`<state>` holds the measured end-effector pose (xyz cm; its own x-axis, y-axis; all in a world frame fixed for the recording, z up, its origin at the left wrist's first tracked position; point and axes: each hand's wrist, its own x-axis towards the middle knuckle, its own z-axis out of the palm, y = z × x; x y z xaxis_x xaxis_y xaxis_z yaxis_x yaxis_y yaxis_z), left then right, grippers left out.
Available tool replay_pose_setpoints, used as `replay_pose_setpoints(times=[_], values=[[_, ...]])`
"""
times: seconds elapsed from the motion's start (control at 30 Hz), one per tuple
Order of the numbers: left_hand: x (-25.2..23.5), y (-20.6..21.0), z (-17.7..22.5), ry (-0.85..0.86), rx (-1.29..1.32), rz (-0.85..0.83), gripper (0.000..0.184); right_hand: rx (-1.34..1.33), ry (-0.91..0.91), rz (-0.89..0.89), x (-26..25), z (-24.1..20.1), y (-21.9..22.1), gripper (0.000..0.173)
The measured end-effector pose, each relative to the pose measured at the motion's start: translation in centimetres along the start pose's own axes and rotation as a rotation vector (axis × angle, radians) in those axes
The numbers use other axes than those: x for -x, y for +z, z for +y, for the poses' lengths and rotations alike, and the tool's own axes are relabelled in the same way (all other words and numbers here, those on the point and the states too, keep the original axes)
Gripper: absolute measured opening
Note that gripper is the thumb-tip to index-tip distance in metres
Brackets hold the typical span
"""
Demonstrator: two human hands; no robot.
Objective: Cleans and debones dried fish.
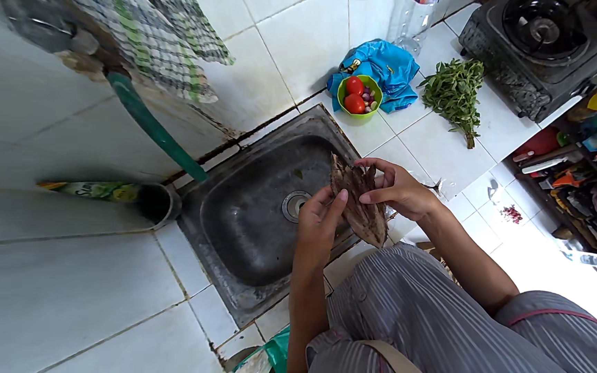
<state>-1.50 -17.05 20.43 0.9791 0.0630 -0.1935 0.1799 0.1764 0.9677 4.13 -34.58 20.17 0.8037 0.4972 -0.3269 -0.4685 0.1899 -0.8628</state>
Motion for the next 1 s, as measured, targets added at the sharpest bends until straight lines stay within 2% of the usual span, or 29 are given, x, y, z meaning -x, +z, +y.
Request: replay_pose_setpoints(times=[0.17, 0.5, 0.7, 1.0], values=[[-0.2, 0.0, -0.1, -0.043, 0.124, -0.060, 0.024, -0.109, 0.081, -0.034, 0.0, -0.4, -0.3, 0.065], [-0.6, -0.3, -0.6, -0.095, 0.323, -0.133, 0.030, -0.196, 0.082, -0.075, -0.3, 0.3, -0.8, 0.056], [-0.7, -0.4, -0.6, -0.110, 0.324, -0.136, 0.030, -0.180, 0.063, -0.069, -0.5, 0.5, -0.9, 0.056], [-1.6, -2.2, -1.3, -0.149, 0.334, -0.288, 0.026, -0.151, 0.135, -0.139, -0.7, -0.6, -2.0, 0.057]])
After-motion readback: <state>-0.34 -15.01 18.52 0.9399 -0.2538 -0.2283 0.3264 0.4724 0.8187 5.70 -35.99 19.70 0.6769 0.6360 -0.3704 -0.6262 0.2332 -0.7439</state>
